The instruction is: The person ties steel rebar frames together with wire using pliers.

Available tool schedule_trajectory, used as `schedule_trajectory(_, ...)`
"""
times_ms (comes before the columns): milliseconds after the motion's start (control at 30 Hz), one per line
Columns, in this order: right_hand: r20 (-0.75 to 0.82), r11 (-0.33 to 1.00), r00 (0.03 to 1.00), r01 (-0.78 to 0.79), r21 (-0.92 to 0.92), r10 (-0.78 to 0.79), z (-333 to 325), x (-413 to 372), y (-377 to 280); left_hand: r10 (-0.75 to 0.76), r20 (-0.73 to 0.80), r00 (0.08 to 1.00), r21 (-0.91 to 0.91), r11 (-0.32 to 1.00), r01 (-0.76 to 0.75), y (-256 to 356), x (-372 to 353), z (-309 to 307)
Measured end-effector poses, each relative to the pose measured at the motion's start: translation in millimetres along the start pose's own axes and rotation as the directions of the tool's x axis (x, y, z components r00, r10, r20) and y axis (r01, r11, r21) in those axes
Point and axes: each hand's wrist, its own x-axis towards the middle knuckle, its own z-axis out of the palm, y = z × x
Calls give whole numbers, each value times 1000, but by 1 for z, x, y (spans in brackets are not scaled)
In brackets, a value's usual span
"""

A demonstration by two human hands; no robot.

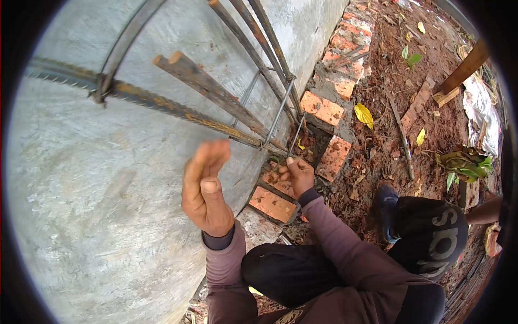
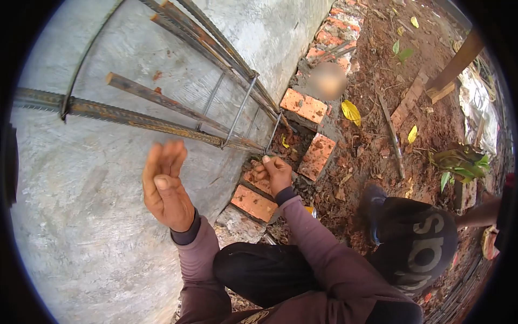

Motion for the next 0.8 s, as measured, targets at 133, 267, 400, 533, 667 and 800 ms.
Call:
schedule_trajectory(133,9,881,1000,-9,-474,15,1,-4,-38,-94,114,989,-240,963,120,2,37,30)
schedule_trajectory(267,170,511,741,591,-625,-649,18,-30,-80,-124,337,933,-601,735,314,-19,64,30)
schedule_trajectory(400,456,127,431,820,-558,-779,79,-49,-119,-56,370,927,-595,752,283,-37,59,31)
schedule_trajectory(533,507,-59,345,781,-622,-790,100,-51,-112,-101,303,948,-639,716,280,-37,56,38)
schedule_trajectory(667,488,-89,306,769,-632,-818,106,-45,-109,-120,282,952,-701,652,290,-39,54,41)
schedule_trajectory(800,481,-74,290,793,-605,-827,108,-37,-107,-100,348,932,-724,603,335,-36,55,33)
